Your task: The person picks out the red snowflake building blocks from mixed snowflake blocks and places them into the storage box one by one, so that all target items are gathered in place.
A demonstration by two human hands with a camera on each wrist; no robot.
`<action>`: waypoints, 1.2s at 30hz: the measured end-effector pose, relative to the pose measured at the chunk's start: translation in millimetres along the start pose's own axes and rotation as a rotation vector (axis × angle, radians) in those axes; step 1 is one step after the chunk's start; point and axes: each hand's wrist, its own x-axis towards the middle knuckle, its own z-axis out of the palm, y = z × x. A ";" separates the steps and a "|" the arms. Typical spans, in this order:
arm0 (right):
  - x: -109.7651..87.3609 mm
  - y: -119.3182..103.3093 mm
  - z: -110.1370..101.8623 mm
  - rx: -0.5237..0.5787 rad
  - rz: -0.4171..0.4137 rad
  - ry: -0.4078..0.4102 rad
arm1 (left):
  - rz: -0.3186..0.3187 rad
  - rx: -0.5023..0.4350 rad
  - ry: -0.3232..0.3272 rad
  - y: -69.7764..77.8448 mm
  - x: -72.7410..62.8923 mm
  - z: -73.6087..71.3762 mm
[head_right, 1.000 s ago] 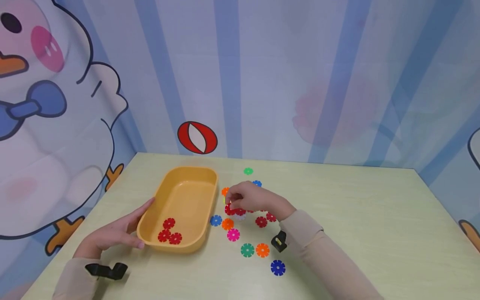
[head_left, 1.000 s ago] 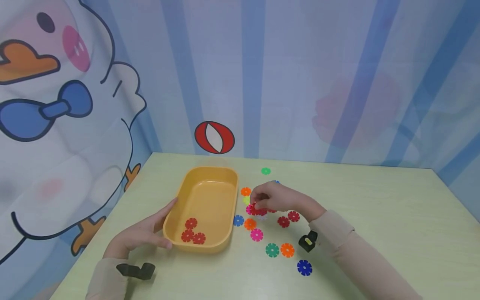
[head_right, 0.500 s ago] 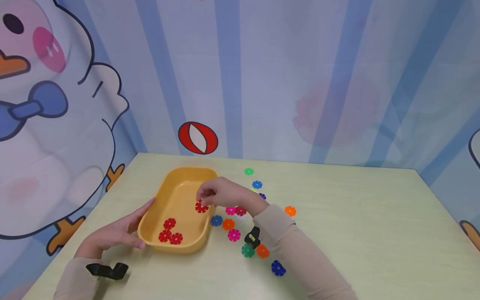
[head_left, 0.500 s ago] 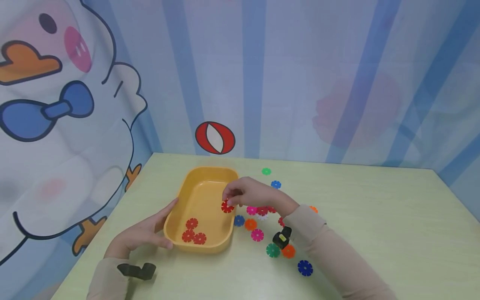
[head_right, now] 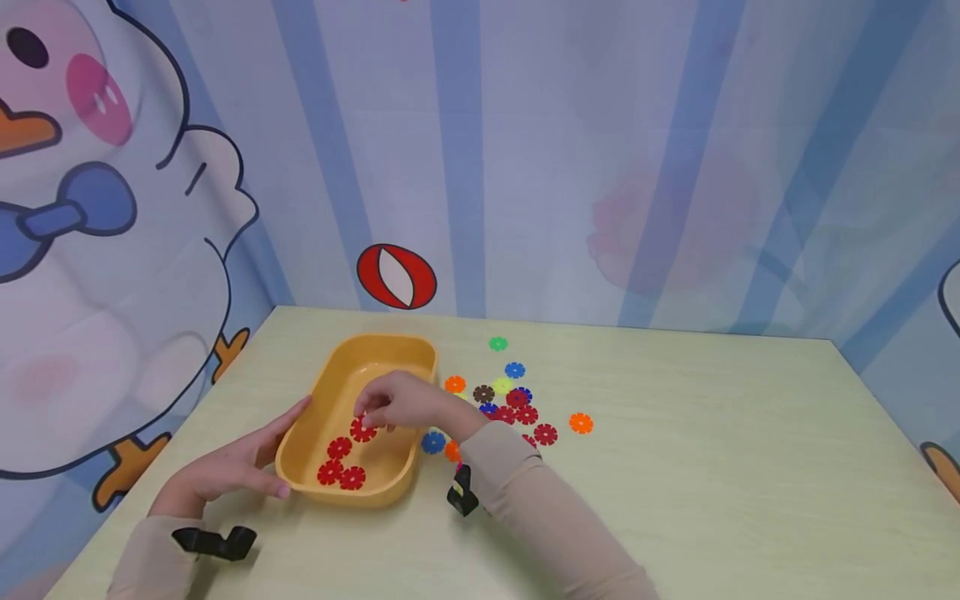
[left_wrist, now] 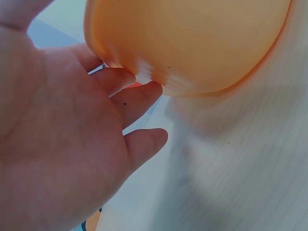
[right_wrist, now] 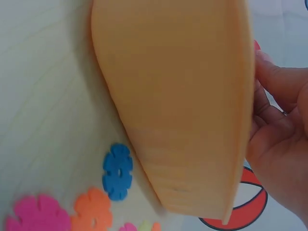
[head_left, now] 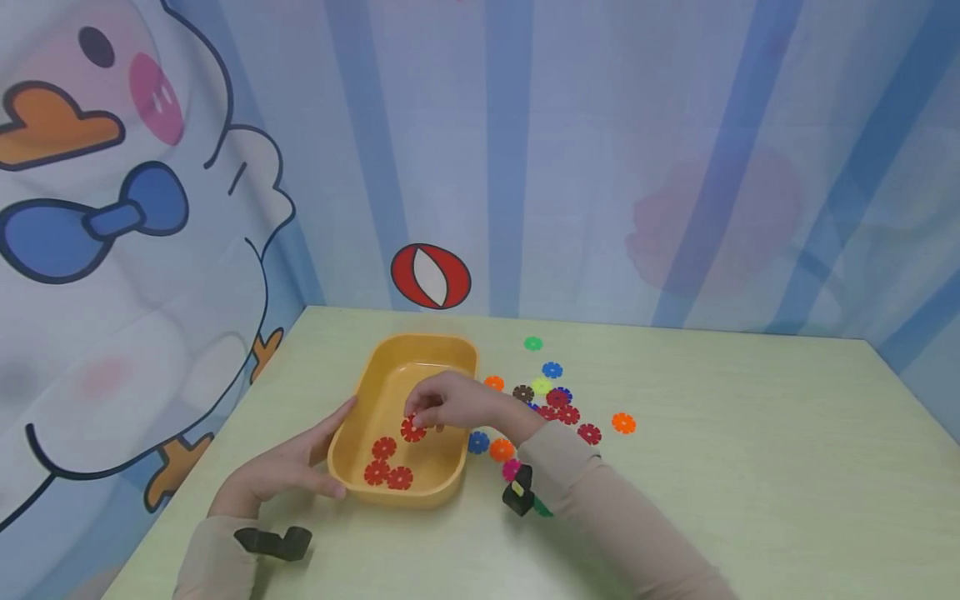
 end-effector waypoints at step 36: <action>37.2 3.6 36.0 -0.038 0.295 -0.082 | -0.011 -0.001 -0.011 -2.5 -0.2 -1.8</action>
